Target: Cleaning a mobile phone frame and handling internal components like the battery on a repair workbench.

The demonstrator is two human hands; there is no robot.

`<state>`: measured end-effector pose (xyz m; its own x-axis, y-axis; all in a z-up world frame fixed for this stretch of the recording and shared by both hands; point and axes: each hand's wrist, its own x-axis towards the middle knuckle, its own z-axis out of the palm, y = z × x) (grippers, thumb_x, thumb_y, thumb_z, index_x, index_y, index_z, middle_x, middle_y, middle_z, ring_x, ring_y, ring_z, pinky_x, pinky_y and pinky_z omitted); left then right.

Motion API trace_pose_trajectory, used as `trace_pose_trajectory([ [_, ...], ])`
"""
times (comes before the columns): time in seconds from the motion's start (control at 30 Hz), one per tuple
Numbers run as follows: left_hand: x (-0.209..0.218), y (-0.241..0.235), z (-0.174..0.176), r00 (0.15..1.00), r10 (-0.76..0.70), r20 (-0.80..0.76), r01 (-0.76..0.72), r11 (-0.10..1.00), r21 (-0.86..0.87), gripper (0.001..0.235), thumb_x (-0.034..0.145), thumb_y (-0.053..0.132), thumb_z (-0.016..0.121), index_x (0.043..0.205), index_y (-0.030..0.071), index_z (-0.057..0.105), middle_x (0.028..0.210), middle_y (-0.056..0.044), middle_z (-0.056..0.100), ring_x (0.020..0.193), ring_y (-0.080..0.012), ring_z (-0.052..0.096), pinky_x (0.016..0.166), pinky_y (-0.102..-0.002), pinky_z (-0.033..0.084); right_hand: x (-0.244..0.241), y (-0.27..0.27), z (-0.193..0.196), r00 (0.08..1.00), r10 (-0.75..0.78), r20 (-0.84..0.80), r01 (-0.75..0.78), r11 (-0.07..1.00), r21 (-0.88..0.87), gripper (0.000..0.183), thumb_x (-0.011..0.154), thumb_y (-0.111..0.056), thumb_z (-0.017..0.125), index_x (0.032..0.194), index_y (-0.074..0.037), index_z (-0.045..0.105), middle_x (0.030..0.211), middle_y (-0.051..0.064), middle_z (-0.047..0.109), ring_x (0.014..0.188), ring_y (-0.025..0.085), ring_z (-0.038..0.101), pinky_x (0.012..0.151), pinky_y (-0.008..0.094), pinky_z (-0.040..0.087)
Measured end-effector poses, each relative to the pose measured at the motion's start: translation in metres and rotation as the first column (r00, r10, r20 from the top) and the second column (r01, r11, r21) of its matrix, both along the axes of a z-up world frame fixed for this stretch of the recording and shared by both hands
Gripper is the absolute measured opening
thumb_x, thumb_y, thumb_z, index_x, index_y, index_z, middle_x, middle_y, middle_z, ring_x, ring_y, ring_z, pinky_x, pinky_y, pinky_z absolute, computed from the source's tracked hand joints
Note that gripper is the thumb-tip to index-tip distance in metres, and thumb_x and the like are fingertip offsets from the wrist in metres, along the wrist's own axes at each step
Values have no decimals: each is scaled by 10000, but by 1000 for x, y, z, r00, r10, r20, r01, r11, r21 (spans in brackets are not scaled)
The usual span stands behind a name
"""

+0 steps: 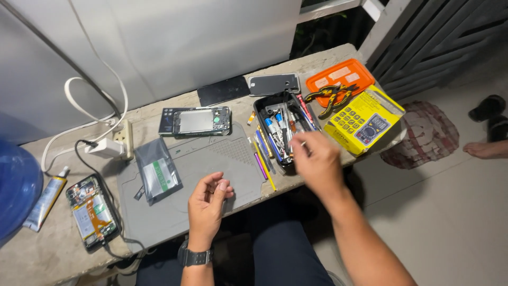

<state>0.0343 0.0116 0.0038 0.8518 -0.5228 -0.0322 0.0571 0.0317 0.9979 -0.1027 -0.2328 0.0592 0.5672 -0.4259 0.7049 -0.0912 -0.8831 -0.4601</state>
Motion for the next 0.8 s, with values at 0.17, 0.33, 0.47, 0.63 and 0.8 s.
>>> trace_pose_trajectory([
  [0.17, -1, -1, -2, 1000, 2, -7, -2, 1000, -9, 303, 1017, 164, 712, 1282, 17, 734, 1013, -101, 777, 889, -195, 786, 859, -342, 708, 2, 50, -7, 984, 173, -47, -171, 985, 34, 107, 934, -23, 809, 1033, -32, 770, 995, 101, 750, 914, 285, 661, 898, 420, 527],
  [0.33, -1, 2, -2, 1000, 8, -3, -8, 1000, -12, 315, 1017, 165, 707, 1292, 13, 731, 1036, -117, 793, 888, -201, 787, 859, -346, 708, 6, 51, -16, 979, 179, -97, -185, 981, -63, 162, 917, 59, 784, 1046, -38, 765, 1034, 95, 712, 934, 299, 614, 865, 406, 518],
  [0.47, -2, 1, -3, 999, 22, -42, -23, 999, -23, 312, 1015, 133, 707, 1290, -12, 732, 1005, -131, 769, 885, -220, 775, 863, -365, 709, 8, 41, -22, 988, 54, -147, -75, 988, -136, 203, 911, 27, 782, 1087, -70, 755, 1101, 96, 684, 988, 312, 617, 853, 423, 531],
  [0.63, -1, -1, -1, 997, 28, -75, -31, 999, -28, 316, 1015, 124, 703, 1294, -22, 731, 1001, -140, 771, 888, -226, 778, 870, -369, 705, 13, 23, -33, 970, 39, -239, -64, 993, -98, 281, 899, 11, 818, 1158, -73, 749, 1059, 113, 633, 952, 292, 673, 838, 434, 599],
  [0.8, 0, 2, -6, 999, 15, -42, -17, 999, -37, 321, 1021, 145, 694, 1301, -9, 724, 1029, -143, 785, 889, -226, 784, 863, -371, 713, 8, 14, -43, 980, 9, -200, -22, 998, -65, 315, 852, 80, 745, 1134, -58, 765, 1001, 102, 633, 933, 312, 653, 847, 460, 555],
])
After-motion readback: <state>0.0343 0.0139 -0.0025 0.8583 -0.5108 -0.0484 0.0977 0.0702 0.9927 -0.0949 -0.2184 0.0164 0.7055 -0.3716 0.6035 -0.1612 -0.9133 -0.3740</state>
